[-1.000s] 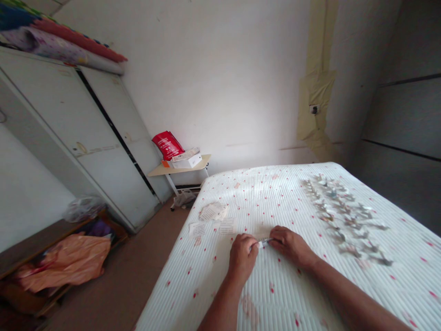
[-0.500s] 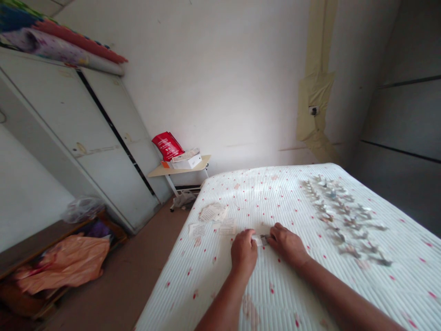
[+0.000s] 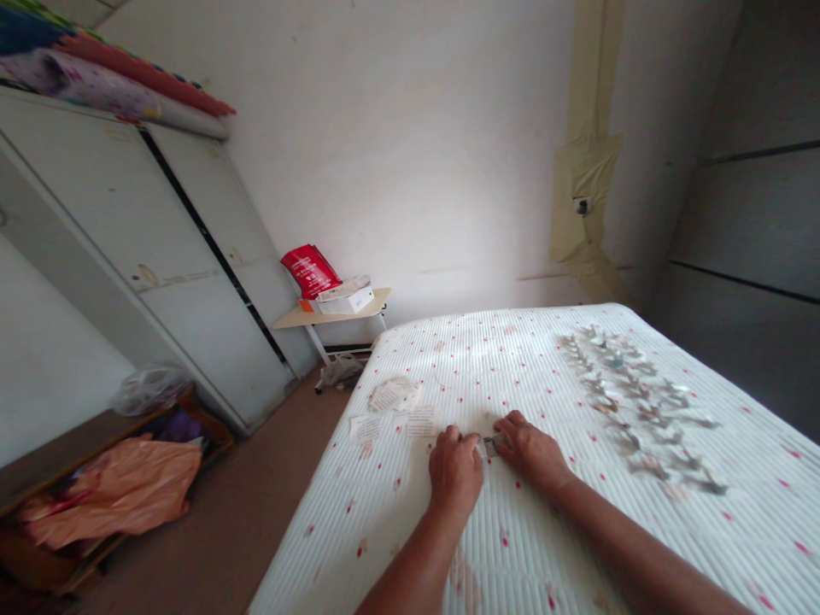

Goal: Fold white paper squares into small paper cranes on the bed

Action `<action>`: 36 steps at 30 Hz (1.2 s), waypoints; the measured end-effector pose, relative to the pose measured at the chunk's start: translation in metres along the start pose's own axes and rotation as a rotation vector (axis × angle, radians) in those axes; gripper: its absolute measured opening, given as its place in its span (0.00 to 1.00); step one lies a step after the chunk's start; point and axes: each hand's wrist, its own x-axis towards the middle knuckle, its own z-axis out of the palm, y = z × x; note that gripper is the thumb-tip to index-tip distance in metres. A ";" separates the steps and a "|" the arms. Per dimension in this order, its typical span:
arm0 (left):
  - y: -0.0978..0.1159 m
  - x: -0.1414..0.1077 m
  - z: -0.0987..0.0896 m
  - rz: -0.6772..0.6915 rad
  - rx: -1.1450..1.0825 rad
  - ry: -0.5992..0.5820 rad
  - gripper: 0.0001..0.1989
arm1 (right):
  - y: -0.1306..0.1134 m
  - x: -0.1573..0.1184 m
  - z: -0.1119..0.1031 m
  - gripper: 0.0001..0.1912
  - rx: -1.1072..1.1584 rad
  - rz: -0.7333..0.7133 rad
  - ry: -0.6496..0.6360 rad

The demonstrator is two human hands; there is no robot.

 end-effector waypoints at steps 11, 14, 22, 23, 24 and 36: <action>-0.004 0.015 0.003 -0.043 -0.105 0.051 0.09 | 0.008 0.003 0.001 0.05 0.180 0.013 0.041; -0.006 0.018 0.003 -0.066 -0.155 0.058 0.06 | 0.012 0.003 0.000 0.05 0.278 0.022 0.028; -0.014 0.016 0.009 -0.149 -0.467 0.013 0.06 | 0.023 0.005 0.003 0.09 0.543 0.017 -0.026; -0.015 0.016 0.011 -0.159 -0.514 -0.002 0.06 | 0.023 0.006 0.004 0.09 0.565 0.016 -0.031; -0.016 0.016 0.012 -0.168 -0.552 -0.010 0.06 | 0.024 0.006 0.005 0.09 0.586 0.014 -0.037; -0.019 0.016 0.016 -0.214 -0.634 -0.022 0.08 | 0.024 0.005 0.002 0.12 0.644 -0.007 -0.053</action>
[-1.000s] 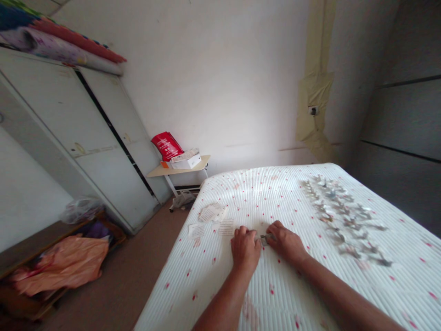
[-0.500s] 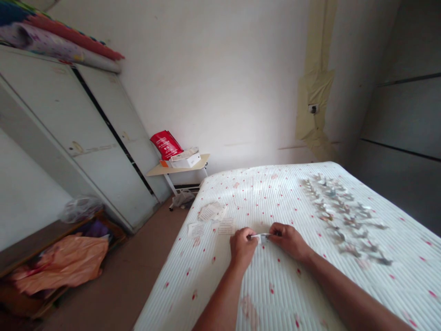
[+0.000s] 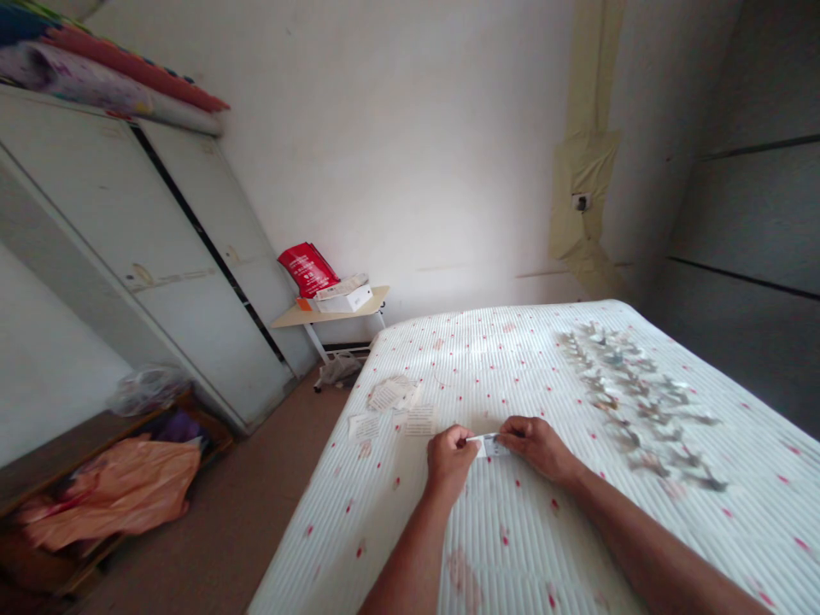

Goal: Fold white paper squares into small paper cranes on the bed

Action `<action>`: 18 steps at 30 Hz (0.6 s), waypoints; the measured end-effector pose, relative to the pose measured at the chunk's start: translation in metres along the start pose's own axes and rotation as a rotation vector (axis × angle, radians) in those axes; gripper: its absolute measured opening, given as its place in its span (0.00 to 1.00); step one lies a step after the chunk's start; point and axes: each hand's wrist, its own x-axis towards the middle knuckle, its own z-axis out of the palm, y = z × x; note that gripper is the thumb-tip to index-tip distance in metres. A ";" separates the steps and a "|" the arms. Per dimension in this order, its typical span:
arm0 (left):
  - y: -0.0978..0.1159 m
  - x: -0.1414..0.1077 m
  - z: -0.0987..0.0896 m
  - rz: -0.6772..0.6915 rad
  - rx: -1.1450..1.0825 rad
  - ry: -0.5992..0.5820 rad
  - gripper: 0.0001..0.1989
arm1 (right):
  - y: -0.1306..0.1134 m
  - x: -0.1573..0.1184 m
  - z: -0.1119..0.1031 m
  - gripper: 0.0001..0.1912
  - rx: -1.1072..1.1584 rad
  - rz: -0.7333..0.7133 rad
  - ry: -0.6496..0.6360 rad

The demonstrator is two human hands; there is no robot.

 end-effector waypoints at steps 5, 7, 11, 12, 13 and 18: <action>0.002 0.000 0.000 -0.020 0.029 0.009 0.08 | -0.001 0.000 0.000 0.13 -0.032 0.013 -0.001; 0.002 0.000 0.000 -0.016 0.040 0.009 0.08 | -0.004 -0.001 -0.001 0.12 -0.044 0.014 -0.001; 0.001 0.000 0.001 0.001 0.057 0.010 0.08 | -0.007 -0.002 -0.002 0.12 -0.073 0.013 0.007; 0.001 0.000 0.001 0.006 0.058 0.010 0.08 | -0.007 -0.002 -0.002 0.12 -0.079 0.013 0.009; 0.001 0.000 0.001 0.010 0.057 0.012 0.08 | -0.006 -0.001 -0.001 0.12 -0.083 0.013 0.009; 0.000 0.000 0.001 0.012 0.036 0.010 0.07 | 0.000 0.000 0.001 0.11 -0.076 0.001 0.014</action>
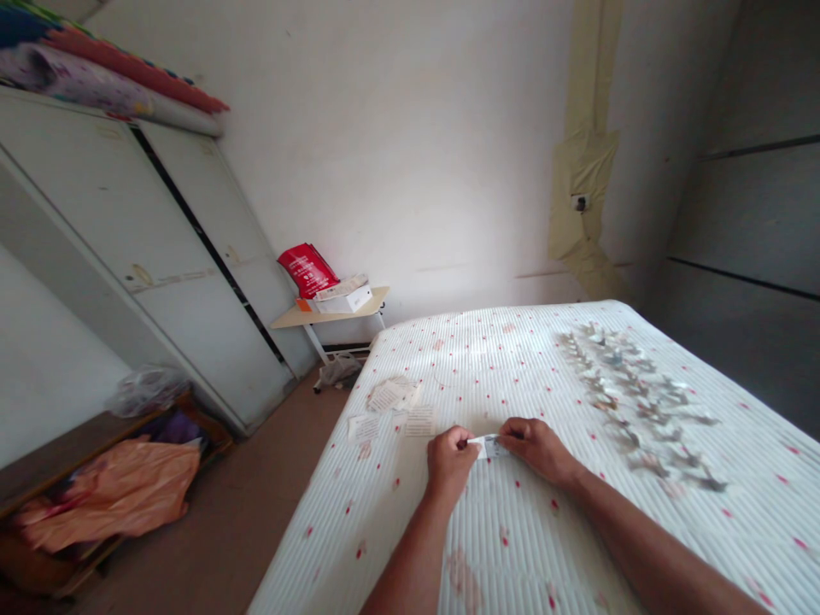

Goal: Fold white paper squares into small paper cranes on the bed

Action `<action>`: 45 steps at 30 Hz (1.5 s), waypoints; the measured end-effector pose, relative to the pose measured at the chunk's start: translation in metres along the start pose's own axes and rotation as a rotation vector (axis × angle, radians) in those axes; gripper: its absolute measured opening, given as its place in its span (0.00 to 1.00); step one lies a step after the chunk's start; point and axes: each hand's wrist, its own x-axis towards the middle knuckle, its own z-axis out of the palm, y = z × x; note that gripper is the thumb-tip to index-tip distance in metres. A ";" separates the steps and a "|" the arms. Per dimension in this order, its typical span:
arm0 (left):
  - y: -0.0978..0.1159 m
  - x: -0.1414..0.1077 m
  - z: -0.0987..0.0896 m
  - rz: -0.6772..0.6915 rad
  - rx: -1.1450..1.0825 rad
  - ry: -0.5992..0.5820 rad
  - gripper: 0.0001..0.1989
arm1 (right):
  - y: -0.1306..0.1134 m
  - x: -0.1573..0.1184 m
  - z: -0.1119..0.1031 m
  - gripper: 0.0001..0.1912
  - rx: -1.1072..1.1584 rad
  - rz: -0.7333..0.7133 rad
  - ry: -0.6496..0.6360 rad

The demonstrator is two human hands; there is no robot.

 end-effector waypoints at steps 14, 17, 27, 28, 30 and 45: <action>-0.001 -0.001 0.000 -0.005 -0.026 -0.026 0.09 | 0.001 -0.001 0.000 0.12 0.054 0.012 0.007; 0.000 -0.001 -0.001 -0.002 -0.022 -0.026 0.09 | 0.002 0.000 0.001 0.12 0.053 0.010 0.013; 0.004 -0.001 -0.002 -0.025 0.046 -0.043 0.09 | 0.000 0.000 0.000 0.13 0.009 0.027 0.005; 0.004 -0.001 -0.002 -0.020 0.058 -0.043 0.10 | -0.002 -0.001 0.000 0.13 -0.007 0.029 0.006; 0.003 -0.001 -0.001 -0.006 0.093 -0.042 0.10 | -0.006 -0.001 -0.001 0.13 -0.057 0.035 0.014; 0.018 -0.009 -0.001 0.149 0.525 0.078 0.15 | -0.014 -0.001 0.013 0.05 -0.552 -0.006 0.116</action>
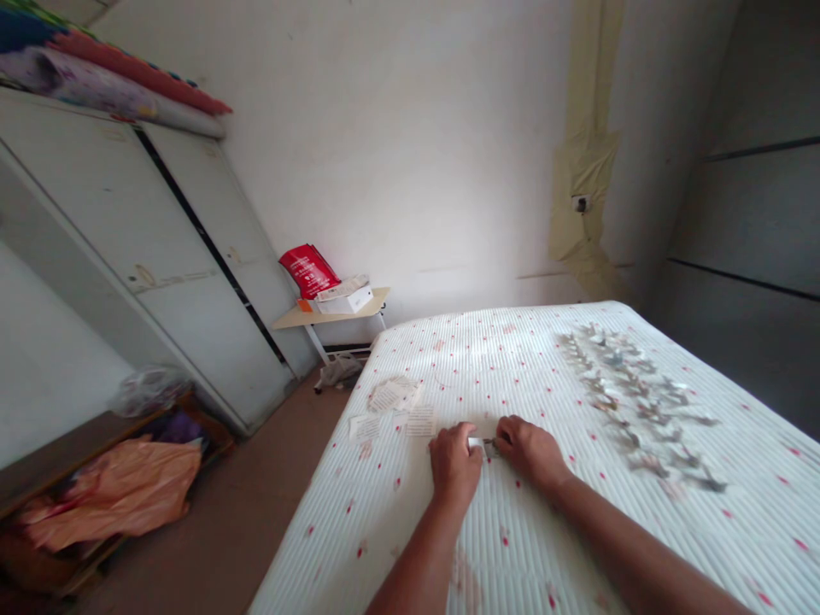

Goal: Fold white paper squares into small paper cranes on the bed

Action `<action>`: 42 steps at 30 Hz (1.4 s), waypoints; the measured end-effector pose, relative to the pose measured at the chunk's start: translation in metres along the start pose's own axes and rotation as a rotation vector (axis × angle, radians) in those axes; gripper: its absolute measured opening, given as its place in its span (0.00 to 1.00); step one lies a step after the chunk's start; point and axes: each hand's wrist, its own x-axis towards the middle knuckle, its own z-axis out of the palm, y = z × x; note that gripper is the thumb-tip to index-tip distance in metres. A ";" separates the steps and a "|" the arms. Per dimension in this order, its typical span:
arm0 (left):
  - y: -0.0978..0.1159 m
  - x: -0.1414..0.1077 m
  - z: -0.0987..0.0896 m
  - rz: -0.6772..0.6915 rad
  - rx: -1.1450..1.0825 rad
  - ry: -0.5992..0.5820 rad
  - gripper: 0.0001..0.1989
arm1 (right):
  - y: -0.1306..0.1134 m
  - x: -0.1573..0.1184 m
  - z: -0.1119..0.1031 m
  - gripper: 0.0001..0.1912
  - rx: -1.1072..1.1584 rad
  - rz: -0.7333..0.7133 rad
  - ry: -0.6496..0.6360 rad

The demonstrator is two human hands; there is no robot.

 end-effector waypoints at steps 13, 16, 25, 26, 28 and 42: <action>0.002 -0.003 -0.008 0.109 0.131 -0.045 0.07 | -0.006 -0.003 -0.003 0.12 -0.025 -0.106 -0.014; -0.002 -0.003 -0.007 0.099 0.082 -0.057 0.07 | -0.006 -0.003 -0.005 0.11 0.024 -0.093 -0.029; -0.005 -0.004 -0.005 0.042 0.007 -0.078 0.06 | -0.007 -0.004 -0.004 0.08 0.115 -0.014 -0.050; -0.006 -0.003 -0.005 0.046 0.005 -0.075 0.06 | -0.008 -0.004 -0.003 0.08 0.109 -0.008 -0.041; -0.007 -0.003 -0.004 0.053 0.003 -0.064 0.06 | -0.010 -0.005 -0.002 0.08 0.100 0.003 -0.030; 0.000 -0.002 -0.011 -0.001 0.017 -0.113 0.07 | -0.018 -0.002 -0.007 0.06 0.111 0.096 -0.055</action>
